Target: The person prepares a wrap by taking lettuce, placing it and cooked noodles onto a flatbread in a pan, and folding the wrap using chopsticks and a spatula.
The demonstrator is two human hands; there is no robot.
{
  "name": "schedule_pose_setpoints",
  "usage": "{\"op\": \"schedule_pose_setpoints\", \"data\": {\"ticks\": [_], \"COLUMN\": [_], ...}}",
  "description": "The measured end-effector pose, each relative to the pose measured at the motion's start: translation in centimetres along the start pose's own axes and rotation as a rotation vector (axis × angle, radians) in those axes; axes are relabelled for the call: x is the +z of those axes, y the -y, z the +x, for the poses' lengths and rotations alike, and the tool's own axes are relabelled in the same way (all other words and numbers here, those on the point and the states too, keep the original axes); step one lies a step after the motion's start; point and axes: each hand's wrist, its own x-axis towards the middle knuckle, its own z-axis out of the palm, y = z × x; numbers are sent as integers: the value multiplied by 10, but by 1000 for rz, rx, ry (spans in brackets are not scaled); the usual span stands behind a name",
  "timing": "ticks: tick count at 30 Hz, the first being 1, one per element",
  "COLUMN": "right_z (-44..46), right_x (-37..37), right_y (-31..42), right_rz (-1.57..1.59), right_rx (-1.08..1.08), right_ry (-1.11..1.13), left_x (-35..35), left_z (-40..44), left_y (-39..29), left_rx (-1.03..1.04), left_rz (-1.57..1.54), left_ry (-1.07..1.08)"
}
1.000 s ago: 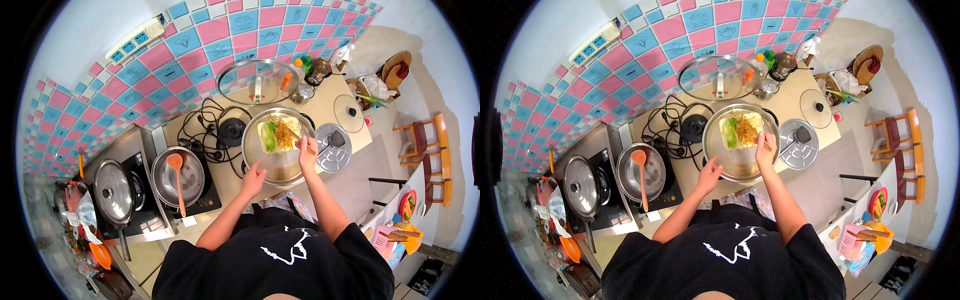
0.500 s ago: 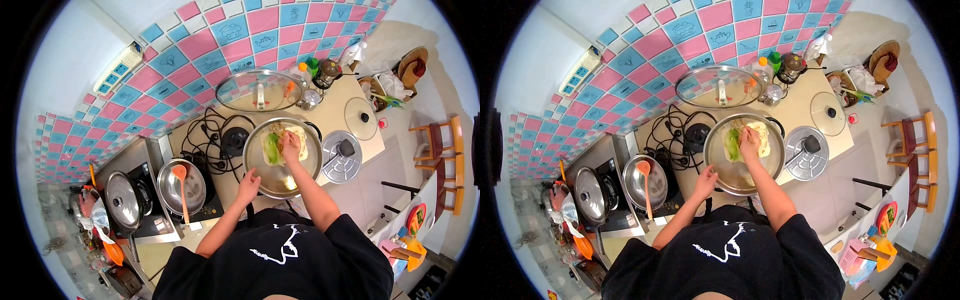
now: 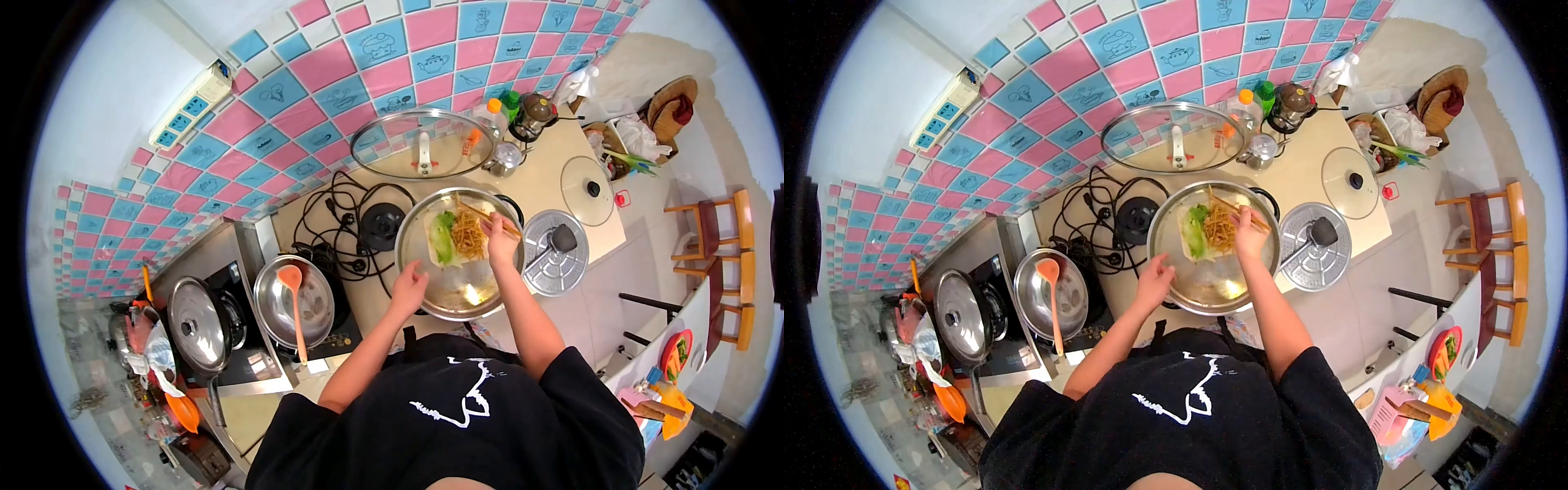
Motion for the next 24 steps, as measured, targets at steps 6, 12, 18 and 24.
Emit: {"op": "schedule_pose_setpoints", "data": {"ticks": [6,12,18,24], "right_z": [-52,-71,-53,-35], "right_x": [-27,-35,-22,3], "right_y": [43,39,24,9], "right_rz": [1,-20,-121,-158], "right_rx": [17,-19,87,-6], "right_ry": [93,119,218,199], "left_x": [11,17,24,25], "left_z": [6,3,0,0], "left_y": [18,1,-3,-4], "left_rx": [85,76,92,88], "left_rz": [-46,14,-3,20], "left_ry": [-7,55,66,57]}}
